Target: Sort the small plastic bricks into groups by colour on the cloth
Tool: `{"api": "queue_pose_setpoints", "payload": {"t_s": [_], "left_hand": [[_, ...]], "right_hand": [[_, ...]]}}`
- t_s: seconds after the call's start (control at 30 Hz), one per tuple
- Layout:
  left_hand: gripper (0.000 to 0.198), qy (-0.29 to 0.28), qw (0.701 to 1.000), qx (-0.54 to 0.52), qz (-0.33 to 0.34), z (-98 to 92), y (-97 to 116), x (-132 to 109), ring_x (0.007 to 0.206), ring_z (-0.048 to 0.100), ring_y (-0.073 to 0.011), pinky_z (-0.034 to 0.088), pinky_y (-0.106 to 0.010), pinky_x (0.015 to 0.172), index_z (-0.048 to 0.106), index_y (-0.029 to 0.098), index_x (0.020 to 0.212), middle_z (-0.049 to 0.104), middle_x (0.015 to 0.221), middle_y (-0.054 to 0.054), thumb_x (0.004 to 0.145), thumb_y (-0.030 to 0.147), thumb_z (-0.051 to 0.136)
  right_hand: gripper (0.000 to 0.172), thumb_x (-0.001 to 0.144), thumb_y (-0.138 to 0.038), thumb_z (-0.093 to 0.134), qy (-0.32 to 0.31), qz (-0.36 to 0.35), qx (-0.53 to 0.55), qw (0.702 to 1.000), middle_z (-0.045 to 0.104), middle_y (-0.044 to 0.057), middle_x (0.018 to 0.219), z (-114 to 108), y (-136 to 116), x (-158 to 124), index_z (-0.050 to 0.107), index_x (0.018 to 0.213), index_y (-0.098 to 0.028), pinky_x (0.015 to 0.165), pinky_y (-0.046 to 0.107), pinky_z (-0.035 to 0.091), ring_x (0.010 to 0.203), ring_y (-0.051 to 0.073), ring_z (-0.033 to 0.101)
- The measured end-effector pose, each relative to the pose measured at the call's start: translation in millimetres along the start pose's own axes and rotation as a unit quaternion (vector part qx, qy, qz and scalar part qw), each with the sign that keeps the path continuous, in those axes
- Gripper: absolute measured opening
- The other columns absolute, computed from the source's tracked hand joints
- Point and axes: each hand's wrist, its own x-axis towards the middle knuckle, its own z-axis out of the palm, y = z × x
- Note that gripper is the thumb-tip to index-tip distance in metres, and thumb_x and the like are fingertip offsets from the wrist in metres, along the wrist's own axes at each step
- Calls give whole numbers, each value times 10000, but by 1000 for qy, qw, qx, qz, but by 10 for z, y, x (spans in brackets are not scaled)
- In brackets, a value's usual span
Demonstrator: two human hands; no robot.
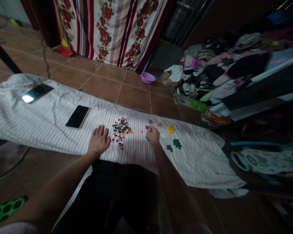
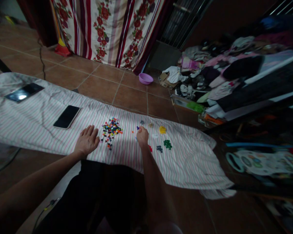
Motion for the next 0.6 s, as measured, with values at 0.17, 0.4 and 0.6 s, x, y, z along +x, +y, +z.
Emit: {"api": "queue_pose_setpoints", "payload": {"t_s": [0.17,0.4,0.6], "left_hand": [[483,-2,1000,3,5,7,-5,-3,1392,413,-374,338,-514,1118,559,84,1299,499,1446,-239,910,324,402],[486,1,1000,4,11,-5,-9,-1,1388,414,-376,328,-498,1124,560,73,1294,499,1439,-245,915,328,392],[491,2,1000,9,13,1,-17,-5,1380,422,-381,337,-504,1113,557,75,1297,504,1433,-244,917,331,378]], "right_hand": [[380,795,-133,429,60,-70,69,993,724,126,978,31,-64,-120,733,1024,-126,926,353,489,945,233,654],[299,812,-149,469,42,-182,157,970,735,85,923,195,-257,-570,744,921,-188,875,338,528,898,209,668],[250,859,-171,515,-47,-196,153,967,740,51,938,291,-424,-966,743,952,-214,822,290,529,884,182,678]]}}
